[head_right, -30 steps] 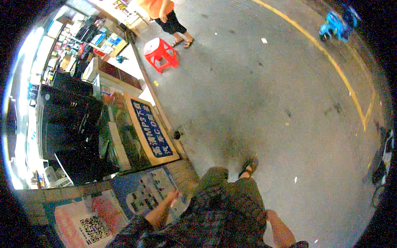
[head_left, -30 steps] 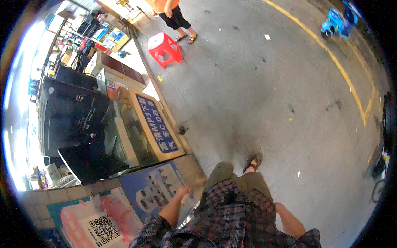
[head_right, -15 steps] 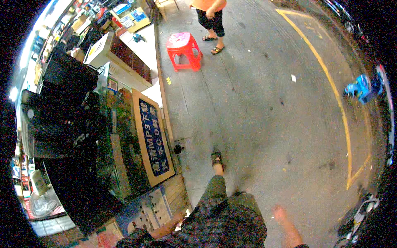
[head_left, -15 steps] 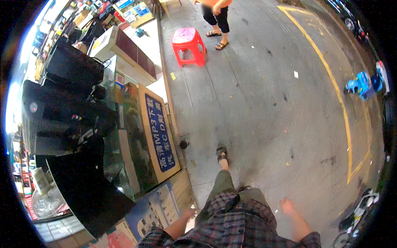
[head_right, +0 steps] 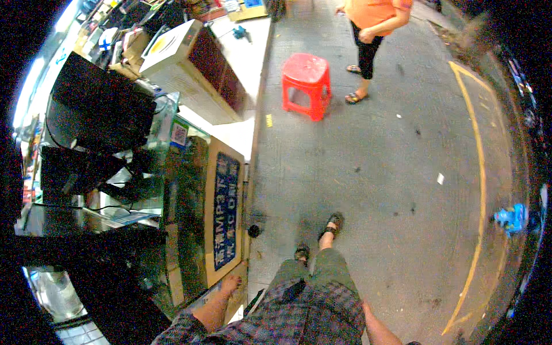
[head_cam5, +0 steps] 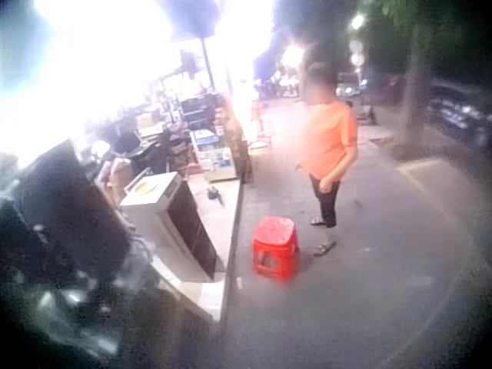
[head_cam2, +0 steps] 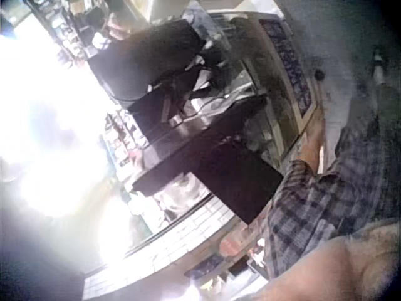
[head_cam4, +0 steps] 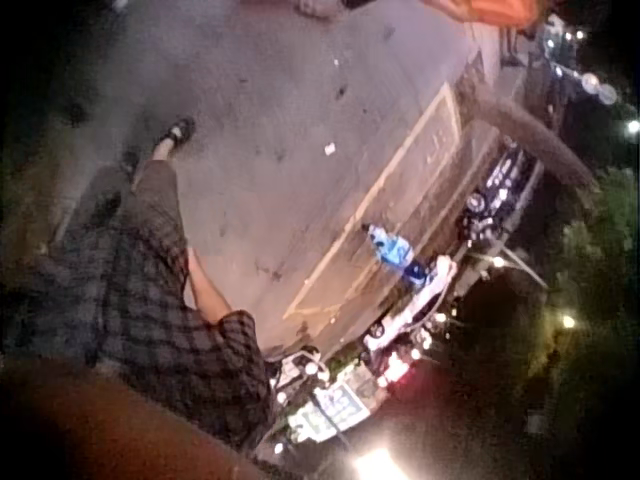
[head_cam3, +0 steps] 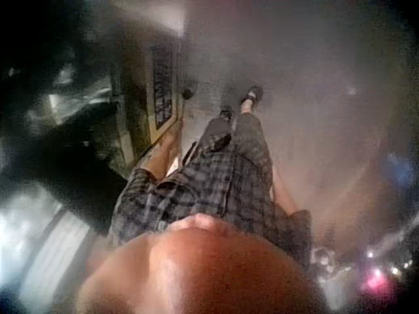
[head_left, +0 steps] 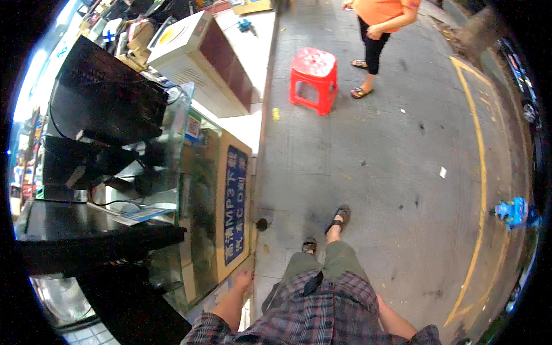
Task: The person uses a screwdriver to remove screws from a yellow plastic component attached to a metal box. They then lift the box and hand it to a woman in an orange shirt. The person walks through a cluttered workshop, picks up a yellow power tool, and later handles a grey power drill, attaching a bit to it.
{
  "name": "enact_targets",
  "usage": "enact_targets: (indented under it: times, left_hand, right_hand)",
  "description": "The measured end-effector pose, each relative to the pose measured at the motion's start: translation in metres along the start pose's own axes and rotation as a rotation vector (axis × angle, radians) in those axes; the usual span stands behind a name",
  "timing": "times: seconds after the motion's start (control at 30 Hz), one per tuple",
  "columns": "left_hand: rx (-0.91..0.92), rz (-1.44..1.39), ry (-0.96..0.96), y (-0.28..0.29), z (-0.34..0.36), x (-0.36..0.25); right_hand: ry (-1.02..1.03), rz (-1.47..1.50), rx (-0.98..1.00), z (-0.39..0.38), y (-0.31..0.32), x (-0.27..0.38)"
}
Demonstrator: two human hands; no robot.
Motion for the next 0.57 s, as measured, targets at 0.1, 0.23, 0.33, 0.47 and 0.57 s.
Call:
enact_targets:
  times: [0.1,0.23,0.33,0.47,0.57]
  left_hand:
    - [0.082,0.006,0.075,-0.021,-0.039,-0.006]
    - [0.065,0.12,0.097,-0.035,-0.019,-0.13]
    - [-0.055,-0.153,0.098,-0.026,0.031,-0.205]
    - [-0.154,-0.309,0.079,0.004,0.089,-0.339]
    - [-0.161,-0.328,0.07,0.025,0.135,-0.395]
  right_hand:
    - [-0.041,0.309,0.12,0.061,0.027,-0.001]
    - [0.232,-0.322,-0.148,0.054,0.144,0.22]
    - [0.141,-0.388,-0.16,0.083,0.216,0.32]
    - [0.224,-0.428,-0.427,0.118,0.285,0.453]
    - [0.393,-0.274,-0.488,0.123,0.287,0.557]
Point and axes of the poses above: each hand's wrist, its own z-axis towards the middle knuckle, its own y-axis out of the back of the hand, x = y × z, the point moved 8 cm from there along z, towards the middle knuckle, and after that the axes turned 1 degree about y, right-handed, at the moved point
